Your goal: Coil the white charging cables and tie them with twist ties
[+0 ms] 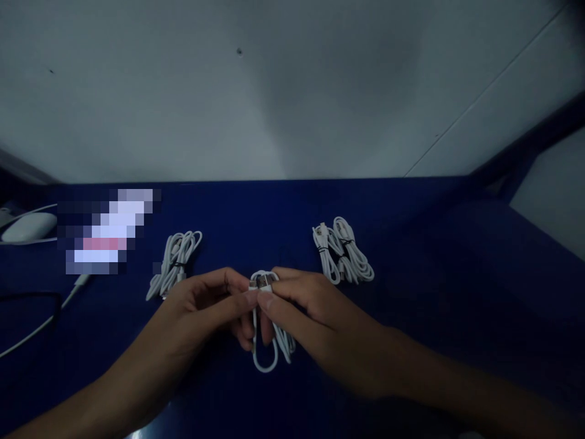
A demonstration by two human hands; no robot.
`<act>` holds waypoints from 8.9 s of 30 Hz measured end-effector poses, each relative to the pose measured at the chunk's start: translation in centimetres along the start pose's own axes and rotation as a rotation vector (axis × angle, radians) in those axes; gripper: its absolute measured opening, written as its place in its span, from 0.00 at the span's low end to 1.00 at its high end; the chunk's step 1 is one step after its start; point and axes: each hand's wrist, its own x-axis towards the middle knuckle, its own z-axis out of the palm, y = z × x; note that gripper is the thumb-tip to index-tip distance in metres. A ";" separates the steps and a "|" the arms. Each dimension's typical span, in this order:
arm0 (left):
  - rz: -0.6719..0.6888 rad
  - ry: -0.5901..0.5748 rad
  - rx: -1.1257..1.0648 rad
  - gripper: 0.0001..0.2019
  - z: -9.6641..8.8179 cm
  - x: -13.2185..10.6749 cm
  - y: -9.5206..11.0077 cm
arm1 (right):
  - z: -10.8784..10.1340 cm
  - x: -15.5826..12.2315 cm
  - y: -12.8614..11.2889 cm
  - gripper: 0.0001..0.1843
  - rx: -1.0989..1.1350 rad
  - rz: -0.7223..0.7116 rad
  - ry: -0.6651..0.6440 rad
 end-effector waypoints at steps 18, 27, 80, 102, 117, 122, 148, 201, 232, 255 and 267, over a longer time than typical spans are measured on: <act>0.002 -0.010 0.010 0.06 0.0 -0.1 0.0 | 0.0 0.0 0.0 0.26 0.000 -0.012 0.000; -0.015 0.000 0.000 0.06 0.0 0.3 0.1 | 0.0 0.0 0.2 0.26 -0.016 0.026 -0.004; 0.019 0.014 0.044 0.08 1.0 0.0 0.7 | 0.1 -0.2 1.5 0.22 -0.345 -0.090 -0.023; 0.015 0.018 0.050 0.09 0.9 0.0 0.7 | 0.1 -0.2 1.5 0.20 -0.363 -0.124 -0.029; 0.033 0.021 0.077 0.09 0.9 0.1 0.7 | 0.2 -0.4 1.5 0.22 -0.385 -0.106 -0.019; 0.036 0.009 0.081 0.09 0.8 -0.1 0.8 | 0.3 -0.3 1.6 0.22 -0.384 -0.114 -0.026; 0.037 0.008 0.099 0.09 0.9 0.0 0.8 | 0.3 -0.3 1.5 0.23 -0.397 -0.128 -0.029; 0.069 -0.006 0.100 0.17 -0.1 0.5 -0.3 | -0.1 -0.2 1.1 0.21 -0.235 -0.091 -0.008; 0.043 -0.043 0.022 0.15 0.0 0.3 -0.2 | 0.0 -0.1 0.4 0.21 0.149 -0.031 0.078; 0.058 -0.050 0.038 0.16 0.3 0.3 0.4 | 0.0 -0.3 0.2 0.21 0.113 0.000 0.036; 0.029 -0.044 0.036 0.19 0.1 0.3 0.1 | 0.0 -0.2 0.5 0.22 0.118 -0.013 0.034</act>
